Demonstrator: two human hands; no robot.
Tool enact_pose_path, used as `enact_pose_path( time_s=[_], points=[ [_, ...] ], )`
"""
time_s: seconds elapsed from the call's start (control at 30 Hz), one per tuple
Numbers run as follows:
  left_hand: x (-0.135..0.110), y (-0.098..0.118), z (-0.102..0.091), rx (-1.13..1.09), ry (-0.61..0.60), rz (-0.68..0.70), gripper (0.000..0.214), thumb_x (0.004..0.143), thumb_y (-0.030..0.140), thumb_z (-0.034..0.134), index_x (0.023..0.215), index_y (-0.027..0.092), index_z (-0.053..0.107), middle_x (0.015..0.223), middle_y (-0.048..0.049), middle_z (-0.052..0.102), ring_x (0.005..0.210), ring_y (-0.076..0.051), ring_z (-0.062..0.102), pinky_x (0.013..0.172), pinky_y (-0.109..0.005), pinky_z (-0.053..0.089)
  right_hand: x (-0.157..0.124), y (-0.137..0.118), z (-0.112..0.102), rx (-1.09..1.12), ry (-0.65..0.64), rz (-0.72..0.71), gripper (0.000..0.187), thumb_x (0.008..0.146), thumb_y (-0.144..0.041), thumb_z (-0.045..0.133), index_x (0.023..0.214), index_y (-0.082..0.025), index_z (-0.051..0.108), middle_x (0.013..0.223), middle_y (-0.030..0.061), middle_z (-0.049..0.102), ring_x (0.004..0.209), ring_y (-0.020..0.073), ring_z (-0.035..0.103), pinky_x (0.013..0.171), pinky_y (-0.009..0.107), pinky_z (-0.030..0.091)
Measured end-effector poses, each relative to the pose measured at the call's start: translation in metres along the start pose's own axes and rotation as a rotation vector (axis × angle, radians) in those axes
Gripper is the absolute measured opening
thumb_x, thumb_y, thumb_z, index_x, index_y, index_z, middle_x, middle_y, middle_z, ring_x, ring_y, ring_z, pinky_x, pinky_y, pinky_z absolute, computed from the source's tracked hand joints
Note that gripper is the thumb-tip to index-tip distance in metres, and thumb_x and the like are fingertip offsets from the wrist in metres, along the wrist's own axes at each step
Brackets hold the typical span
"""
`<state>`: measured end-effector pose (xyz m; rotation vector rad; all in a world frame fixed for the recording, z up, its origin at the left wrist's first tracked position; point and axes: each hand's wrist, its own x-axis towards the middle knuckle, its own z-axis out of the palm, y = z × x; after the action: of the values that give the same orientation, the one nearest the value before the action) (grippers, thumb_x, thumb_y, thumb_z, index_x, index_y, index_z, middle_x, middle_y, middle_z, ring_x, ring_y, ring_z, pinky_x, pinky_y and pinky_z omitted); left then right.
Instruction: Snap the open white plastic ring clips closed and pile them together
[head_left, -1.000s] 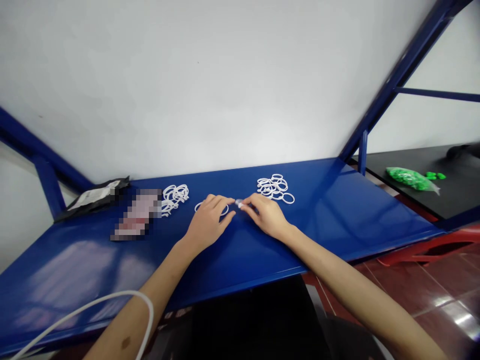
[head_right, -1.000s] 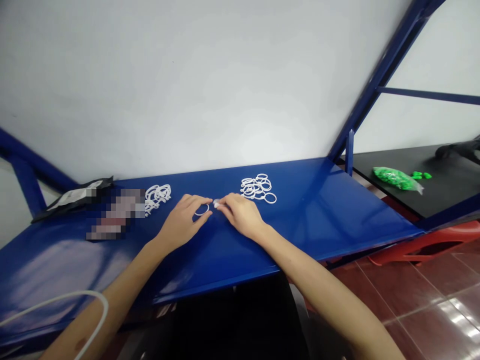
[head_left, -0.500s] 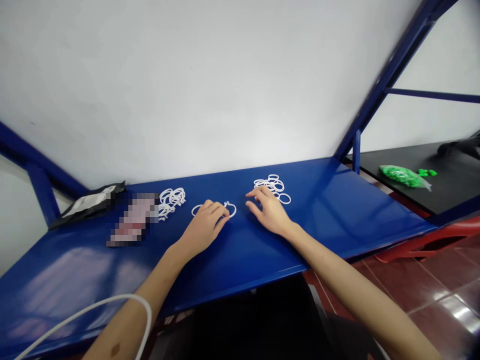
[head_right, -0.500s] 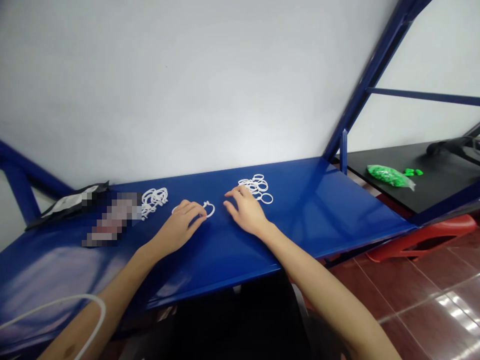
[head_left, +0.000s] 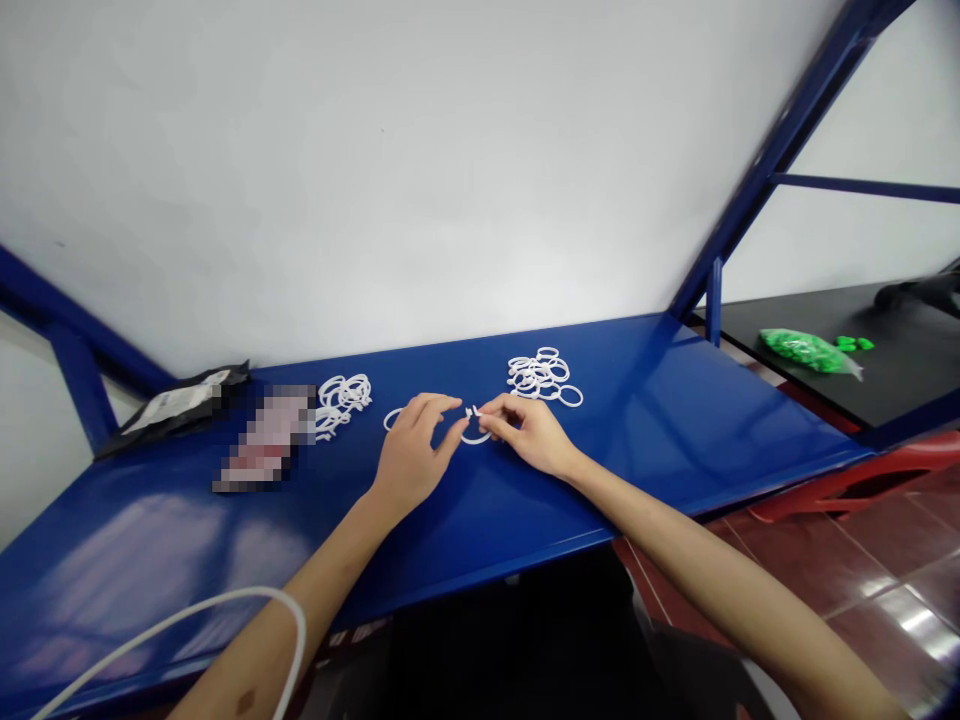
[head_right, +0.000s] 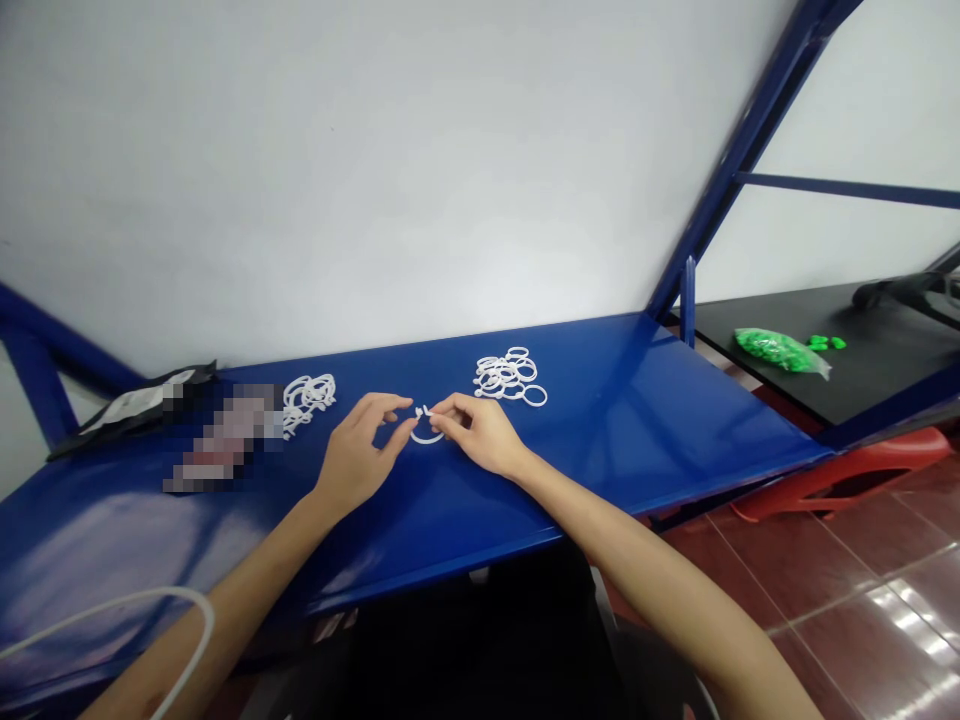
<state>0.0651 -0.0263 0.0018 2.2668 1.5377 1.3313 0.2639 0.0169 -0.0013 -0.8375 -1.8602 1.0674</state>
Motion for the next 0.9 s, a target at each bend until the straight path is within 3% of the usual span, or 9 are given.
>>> enact_pose_path(
  time_s=[0.13, 0.33, 0.53, 0.77, 0.9],
  points=[
    [0.004, 0.0, -0.007, -0.13, -0.109, -0.122, 0.019, 0.094, 0.036, 0.059, 0.089, 0.024, 0.072, 0.089, -0.003, 0.075, 0.077, -0.019, 0.065, 0.074, -0.03, 0.051, -0.002, 0.001, 0.001, -0.09, -0.032, -0.057, 0.02, 0.093, -0.037, 0.066, 0.098, -0.019, 0.072, 0.083, 0.0024, 0.074, 0.07, 0.0142, 0.063, 0.065, 0.026, 0.049],
    [0.003, 0.003, -0.008, -0.196, -0.126, -0.149, 0.02, 0.094, 0.037, 0.06, 0.098, 0.026, 0.075, 0.094, -0.0035, 0.076, 0.077, -0.018, 0.066, 0.069, -0.029, 0.051, -0.003, -0.003, -0.001, -0.159, 0.005, -0.118, 0.02, 0.095, -0.037, 0.064, 0.095, -0.019, 0.072, 0.088, 0.0037, 0.074, 0.071, 0.0148, 0.063, 0.064, 0.026, 0.048],
    [0.0, 0.001, -0.005, -0.185, -0.096, -0.067, 0.018, 0.094, 0.033, 0.059, 0.095, 0.026, 0.076, 0.096, -0.0047, 0.077, 0.089, -0.021, 0.068, 0.081, -0.033, 0.052, -0.004, -0.004, -0.001, -0.196, -0.012, -0.197, 0.018, 0.096, -0.036, 0.064, 0.093, -0.019, 0.071, 0.087, 0.0034, 0.073, 0.073, 0.0152, 0.063, 0.065, 0.026, 0.047],
    [-0.007, -0.002, 0.002, -0.124, -0.073, 0.121, 0.019, 0.096, 0.03, 0.057, 0.092, 0.025, 0.074, 0.09, -0.0056, 0.077, 0.081, -0.02, 0.066, 0.081, -0.036, 0.052, -0.01, -0.002, -0.004, -0.342, -0.107, -0.355, 0.021, 0.102, -0.033, 0.053, 0.098, -0.02, 0.068, 0.09, 0.0047, 0.071, 0.079, 0.0162, 0.066, 0.074, 0.028, 0.051],
    [-0.001, -0.004, 0.0, -0.051, -0.062, 0.186, 0.022, 0.099, 0.028, 0.052, 0.105, 0.025, 0.073, 0.099, -0.0058, 0.077, 0.088, -0.02, 0.066, 0.085, -0.036, 0.051, -0.009, -0.004, 0.001, -0.424, -0.038, -0.354, 0.023, 0.103, -0.036, 0.05, 0.098, -0.021, 0.066, 0.088, 0.0044, 0.07, 0.077, 0.016, 0.064, 0.07, 0.027, 0.049]
  ],
)
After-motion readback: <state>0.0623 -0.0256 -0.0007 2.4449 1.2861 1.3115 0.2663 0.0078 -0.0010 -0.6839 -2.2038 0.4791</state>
